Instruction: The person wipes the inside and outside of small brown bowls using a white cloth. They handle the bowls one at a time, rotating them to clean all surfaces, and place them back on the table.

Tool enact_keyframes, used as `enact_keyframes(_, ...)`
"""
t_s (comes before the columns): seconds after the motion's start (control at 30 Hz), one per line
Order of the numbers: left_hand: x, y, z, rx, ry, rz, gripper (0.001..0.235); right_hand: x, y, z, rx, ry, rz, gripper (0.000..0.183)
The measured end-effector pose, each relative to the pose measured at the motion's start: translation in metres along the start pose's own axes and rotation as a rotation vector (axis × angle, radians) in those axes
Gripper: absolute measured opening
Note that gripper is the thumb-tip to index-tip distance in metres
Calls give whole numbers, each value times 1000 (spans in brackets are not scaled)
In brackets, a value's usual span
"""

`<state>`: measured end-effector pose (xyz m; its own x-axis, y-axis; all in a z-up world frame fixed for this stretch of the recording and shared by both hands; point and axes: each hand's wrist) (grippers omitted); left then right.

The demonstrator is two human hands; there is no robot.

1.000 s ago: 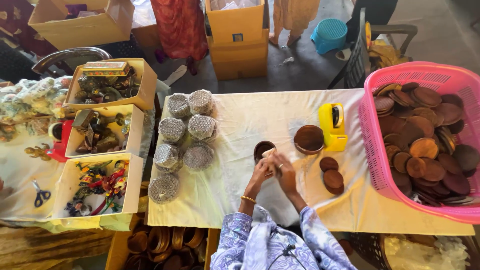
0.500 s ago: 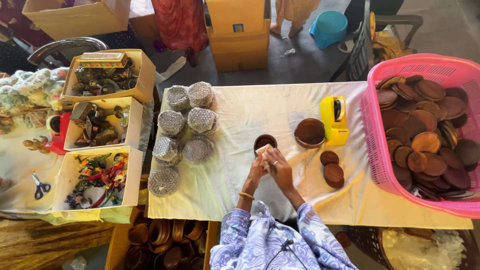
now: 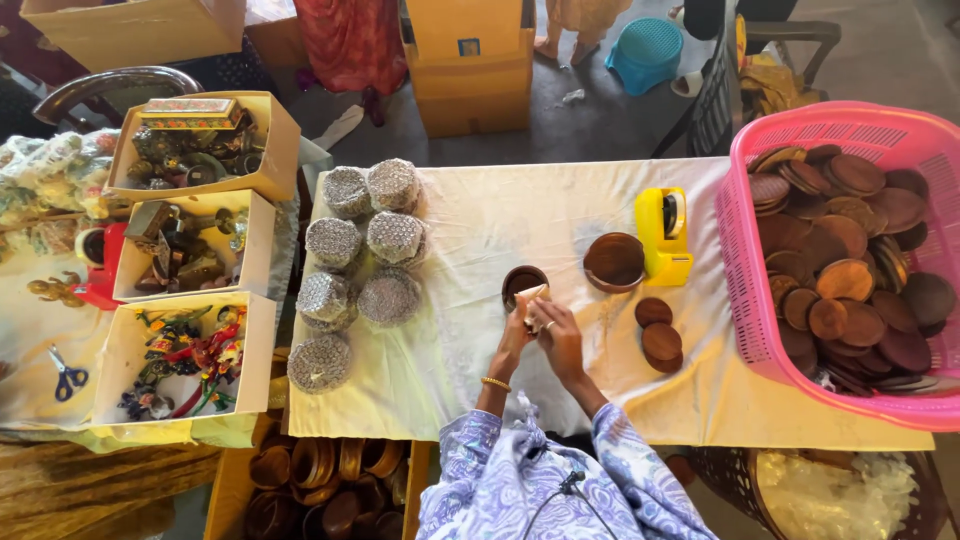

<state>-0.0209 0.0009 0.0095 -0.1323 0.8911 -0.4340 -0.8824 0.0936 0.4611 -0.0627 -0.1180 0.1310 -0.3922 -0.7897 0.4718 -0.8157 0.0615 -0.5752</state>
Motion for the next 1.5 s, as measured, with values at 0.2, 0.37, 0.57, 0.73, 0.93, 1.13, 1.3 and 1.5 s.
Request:
enact_keyframes(0.2,-11,0,17,92,131,-115,80,-5,-8,5,-84,-4,11,51)
enact_keyframes(0.37,-15,3,29,38,118,-1,74,-13,-13,11,-76,6,20,45)
enact_keyframes(0.57,15,-47,-26,64,314,-136,66,-31,2,25,-35,56,-13,37)
enact_keyframes(0.73,28,-23,-36,60,731,-441,55,-27,-16,17,-103,169,10,34)
enact_keyframes(0.93,-11,-5,31,57,318,35,79,-42,4,24,-71,-2,-73,41)
enact_keyframes(1.13,16,-26,2,-20,641,-290,69,-29,-11,9,-135,36,-51,38)
enact_keyframes(1.3,-20,23,67,24,268,35,80,-34,-11,18,76,85,-95,41)
enact_keyframes(1.5,38,-35,-23,-111,501,-173,99,-33,5,5,29,-8,-126,42)
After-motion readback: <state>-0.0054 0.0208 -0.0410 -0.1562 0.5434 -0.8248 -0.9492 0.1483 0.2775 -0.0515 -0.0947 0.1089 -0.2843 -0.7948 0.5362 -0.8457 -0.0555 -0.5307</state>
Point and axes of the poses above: each hand's wrist, its own y-axis away from the middle knuckle, its own x-axis out of the back of the hand, z = x × y, and after that the axes turned 9 degrees about z, right-handed
